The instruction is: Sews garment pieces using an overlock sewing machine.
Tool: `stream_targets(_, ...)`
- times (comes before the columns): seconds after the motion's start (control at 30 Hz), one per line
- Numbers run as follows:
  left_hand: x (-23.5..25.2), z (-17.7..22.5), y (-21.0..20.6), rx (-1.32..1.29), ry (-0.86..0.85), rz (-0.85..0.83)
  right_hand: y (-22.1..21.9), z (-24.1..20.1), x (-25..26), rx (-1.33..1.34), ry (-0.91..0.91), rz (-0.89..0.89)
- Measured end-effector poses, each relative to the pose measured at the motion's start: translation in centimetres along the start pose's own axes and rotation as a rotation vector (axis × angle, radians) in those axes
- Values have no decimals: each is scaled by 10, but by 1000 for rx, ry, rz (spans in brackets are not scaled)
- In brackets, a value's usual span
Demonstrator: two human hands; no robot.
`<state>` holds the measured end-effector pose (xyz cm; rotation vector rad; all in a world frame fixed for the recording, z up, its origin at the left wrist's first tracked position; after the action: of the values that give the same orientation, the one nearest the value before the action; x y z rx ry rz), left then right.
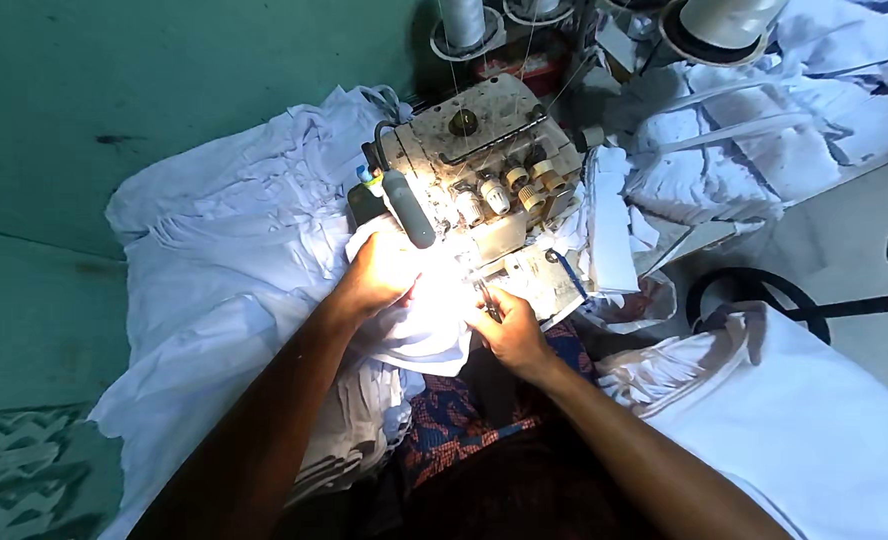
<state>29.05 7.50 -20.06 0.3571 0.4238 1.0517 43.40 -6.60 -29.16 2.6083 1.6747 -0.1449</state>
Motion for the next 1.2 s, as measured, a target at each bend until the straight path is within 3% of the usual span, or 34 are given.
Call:
stream_targets(0.17,-3,2,-1,2,24,9,0,0,-1,8,-7,3)
stream_targets(0.27,-6,-1,2,141,-51,75,1,0,-2,40,-37,7)
stream_targets(0.33,-16,3,4,401,-224,190,2,-2,-4,63,-52,13)
stream_targets(0.43,-35,6,-7,718,-623,375,4,-6,-10,72,-55,25)
stream_targets(0.57,-47,-21,-21,866,-841,340,3,-12,-21,114,-27,45)
stream_targets(0.87,-41,-31,-17,846,-794,327,-14,-23,-22,227,16,87)
stream_targets(1.0,-20,-23,2,749,-747,337,-32,-33,-13,105,11,59)
stream_targets(1.13,5,-9,25,739,-574,384,-49,-39,-5,-77,103,3)
stream_targets(1.2,19,-8,39,780,-469,305,-50,-40,-7,-121,173,-21)
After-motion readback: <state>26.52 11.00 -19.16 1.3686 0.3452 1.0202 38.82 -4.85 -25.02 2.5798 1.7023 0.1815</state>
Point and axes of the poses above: each hand's wrist, its own x-axis towards the middle knuckle, its own y-axis out of the back of the hand, z = x × y, the point moved 3 cm from there along x, towards the middle knuckle, and after that the axes turned 9 degrees about z, right-handed, at the moved point
